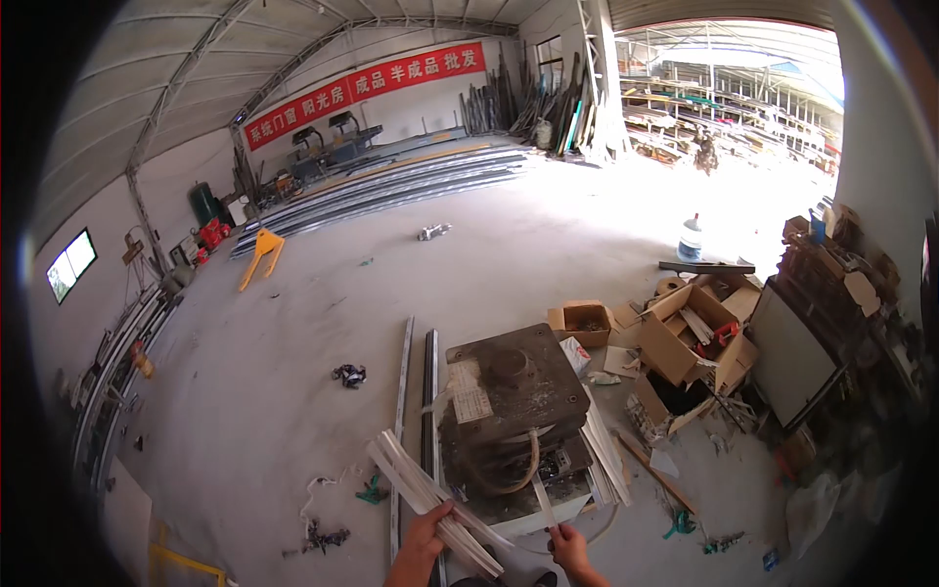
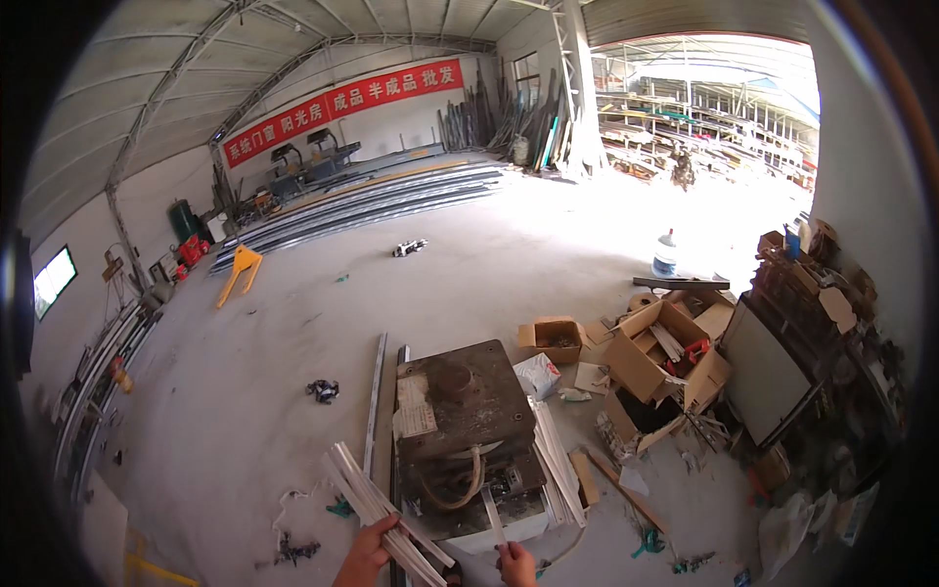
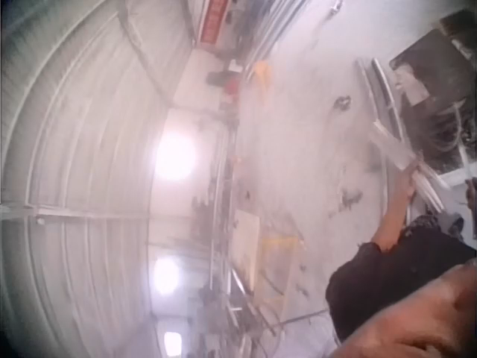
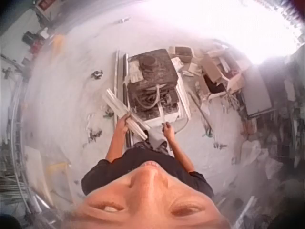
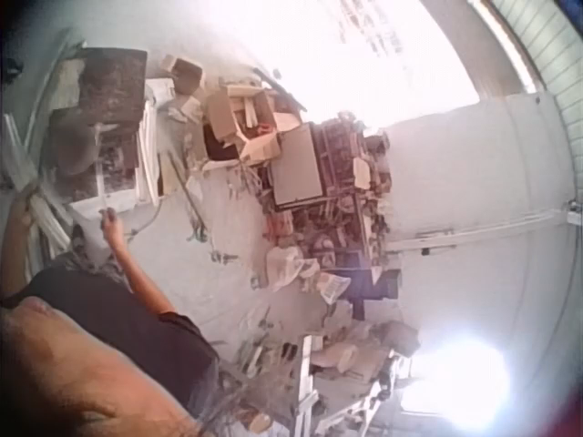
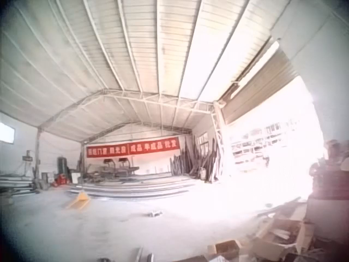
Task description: The person picks up several aluminum strips from a pile and places them into the slot of a machine one by one.
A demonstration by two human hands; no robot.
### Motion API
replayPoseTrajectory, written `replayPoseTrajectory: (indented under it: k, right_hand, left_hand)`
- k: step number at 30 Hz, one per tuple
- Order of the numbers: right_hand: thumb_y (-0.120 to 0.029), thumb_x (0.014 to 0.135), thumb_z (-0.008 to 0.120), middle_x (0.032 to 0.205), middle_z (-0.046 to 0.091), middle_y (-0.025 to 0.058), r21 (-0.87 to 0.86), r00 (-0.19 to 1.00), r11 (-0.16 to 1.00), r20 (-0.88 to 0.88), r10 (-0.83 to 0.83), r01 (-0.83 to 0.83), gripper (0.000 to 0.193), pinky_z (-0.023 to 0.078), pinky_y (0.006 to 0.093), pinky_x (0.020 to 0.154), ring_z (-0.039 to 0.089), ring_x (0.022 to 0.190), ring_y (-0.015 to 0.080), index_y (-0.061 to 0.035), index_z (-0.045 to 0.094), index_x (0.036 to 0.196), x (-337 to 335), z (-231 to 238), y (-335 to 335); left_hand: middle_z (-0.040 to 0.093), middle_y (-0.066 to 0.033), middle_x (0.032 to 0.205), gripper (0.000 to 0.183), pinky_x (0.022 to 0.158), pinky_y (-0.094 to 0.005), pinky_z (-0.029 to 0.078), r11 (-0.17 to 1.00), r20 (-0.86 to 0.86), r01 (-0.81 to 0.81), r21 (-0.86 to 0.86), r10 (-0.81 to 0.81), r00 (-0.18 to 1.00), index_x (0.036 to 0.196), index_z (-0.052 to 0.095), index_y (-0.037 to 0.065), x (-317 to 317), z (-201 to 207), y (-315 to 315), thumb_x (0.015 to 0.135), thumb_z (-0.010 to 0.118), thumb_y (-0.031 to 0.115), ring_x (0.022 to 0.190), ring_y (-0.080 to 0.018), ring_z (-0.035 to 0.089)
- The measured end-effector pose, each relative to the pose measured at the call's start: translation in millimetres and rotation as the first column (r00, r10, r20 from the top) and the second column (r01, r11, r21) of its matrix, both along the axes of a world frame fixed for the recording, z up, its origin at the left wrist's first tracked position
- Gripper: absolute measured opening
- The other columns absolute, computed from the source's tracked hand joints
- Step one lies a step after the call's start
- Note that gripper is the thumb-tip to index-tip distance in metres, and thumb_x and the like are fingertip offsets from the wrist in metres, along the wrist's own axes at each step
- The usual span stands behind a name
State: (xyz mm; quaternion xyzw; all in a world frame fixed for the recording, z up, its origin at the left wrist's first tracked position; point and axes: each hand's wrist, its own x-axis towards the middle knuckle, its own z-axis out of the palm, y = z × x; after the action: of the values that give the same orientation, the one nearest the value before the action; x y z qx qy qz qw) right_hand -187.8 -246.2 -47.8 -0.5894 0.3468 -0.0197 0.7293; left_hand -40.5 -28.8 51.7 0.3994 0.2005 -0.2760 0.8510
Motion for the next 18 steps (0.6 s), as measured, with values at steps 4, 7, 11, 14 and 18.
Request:
replayPoseTrajectory:
  k: [4, 7, 11, 14, 18]
  right_hand:
    - [-0.023, 0.091, 0.050, 0.052, 0.049, 0.0008, -0.219, 0.999, 0.976, -0.051, -0.009, -0.002, 0.021, 0.033, 0.0254, 0.036, 0.041, 0.038, 0.0092, -0.0054, 0.060, 0.085, -3, 14, 2]
    - [-0.024, 0.087, 0.052, 0.056, 0.058, 0.0083, -0.356, 0.987, 0.933, -0.158, 0.001, -0.058, 0.023, 0.044, 0.0343, 0.051, 0.057, 0.051, 0.0214, -0.0047, 0.061, 0.081, -2, 26, -3]
    - [-0.026, 0.087, 0.053, 0.064, 0.059, 0.0129, -0.641, 0.979, 0.766, -0.183, -0.089, -0.050, 0.018, 0.045, 0.0439, 0.056, 0.058, 0.061, 0.0344, -0.0076, 0.055, 0.087, -66, 18, 9]
    - [-0.019, 0.085, 0.055, 0.075, 0.060, 0.0151, -0.655, 0.924, 0.754, -0.261, -0.280, 0.043, 0.012, 0.044, 0.0451, 0.059, 0.058, 0.069, 0.0354, -0.0073, 0.054, 0.083, -104, 70, -14]
    - [-0.015, 0.081, 0.057, 0.074, 0.053, 0.0137, -0.944, 0.939, 0.320, -0.034, -0.343, 0.083, 0.009, 0.042, 0.0441, 0.060, 0.053, 0.071, 0.0342, -0.0066, 0.054, 0.079, -51, 90, -82]
  left_hand:
    - [0.059, -0.0095, 0.078, 0.021, 0.061, -0.0340, 0.051, 0.997, 0.012, 0.013, 0.070, -0.014, 1.000, 0.096, 0.055, 0.000, 7, 3, -8, 0.078, 0.065, 0.004, 0.065, -0.0211, 0.058]
    - [0.058, -0.0083, 0.075, 0.019, 0.060, -0.0326, 0.051, 0.992, 0.039, 0.101, 0.076, -0.104, 0.994, 0.094, 0.056, 0.001, 17, 18, -10, 0.078, 0.066, 0.006, 0.064, -0.0203, 0.058]
    - [0.058, -0.0046, 0.075, 0.010, 0.065, -0.0331, 0.052, 0.996, 0.114, -0.049, 0.079, 0.040, 0.993, 0.088, 0.057, 0.005, 35, 30, 11, 0.081, 0.063, 0.011, 0.069, -0.0187, 0.058]
    - [0.055, -0.0045, 0.075, 0.013, 0.063, -0.0311, 0.049, 0.991, 0.100, -0.059, 0.124, 0.047, 0.994, 0.088, 0.055, 0.003, 44, 45, 22, 0.081, 0.063, 0.010, 0.069, -0.0173, 0.055]
    - [0.054, -0.0038, 0.075, 0.013, 0.064, -0.0291, 0.048, 0.990, 0.202, -0.020, 0.136, -0.008, 0.979, 0.088, 0.054, 0.004, 66, 43, 16, 0.082, 0.063, 0.011, 0.070, -0.0159, 0.054]
